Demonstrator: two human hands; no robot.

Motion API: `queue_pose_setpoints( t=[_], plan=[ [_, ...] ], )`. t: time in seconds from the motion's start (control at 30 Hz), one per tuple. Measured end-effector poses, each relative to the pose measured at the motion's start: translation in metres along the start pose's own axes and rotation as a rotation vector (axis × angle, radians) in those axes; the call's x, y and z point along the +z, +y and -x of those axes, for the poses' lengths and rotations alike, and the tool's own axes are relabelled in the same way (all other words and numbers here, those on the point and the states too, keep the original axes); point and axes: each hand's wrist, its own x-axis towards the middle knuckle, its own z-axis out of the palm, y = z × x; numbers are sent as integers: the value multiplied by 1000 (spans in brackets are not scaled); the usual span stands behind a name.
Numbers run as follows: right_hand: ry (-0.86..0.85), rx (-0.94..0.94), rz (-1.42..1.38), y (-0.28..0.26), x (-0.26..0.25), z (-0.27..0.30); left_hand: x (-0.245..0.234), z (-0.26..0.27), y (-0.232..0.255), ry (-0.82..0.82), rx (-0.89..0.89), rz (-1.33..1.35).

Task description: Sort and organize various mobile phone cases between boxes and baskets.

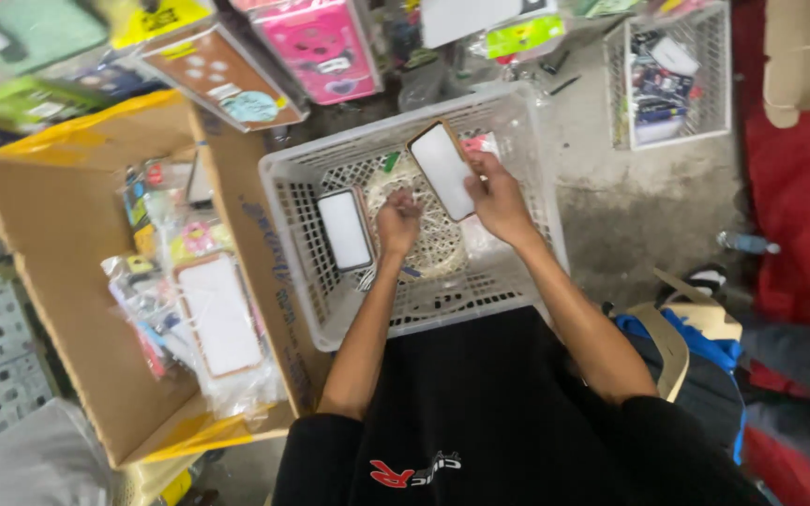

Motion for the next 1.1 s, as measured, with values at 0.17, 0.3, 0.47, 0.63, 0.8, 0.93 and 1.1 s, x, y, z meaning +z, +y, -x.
queue_pose_setpoints(
  t=[0.17,0.3,0.47,0.63,0.8,0.93,1.1],
  plan=[
    [78,-129,-217,9,-52,13,74,2,26,-161,46,-140],
    [99,-159,-343,10,-65,28,105,5,21,-86,99,-95],
    [81,-143,-363,1,-70,34,87,10,34,-106,-169,-79],
    [47,-188,-385,7,-59,27,66,9,25,-100,-184,-109],
    [67,-217,-390,0,-45,24,57,6,8,-136,-58,-44],
    [46,-259,-415,-7,-41,31,15,24,45,-126,-199,46],
    [-21,-271,-466,-58,-25,53,-87,69,143,-243,-354,885]
  ],
)
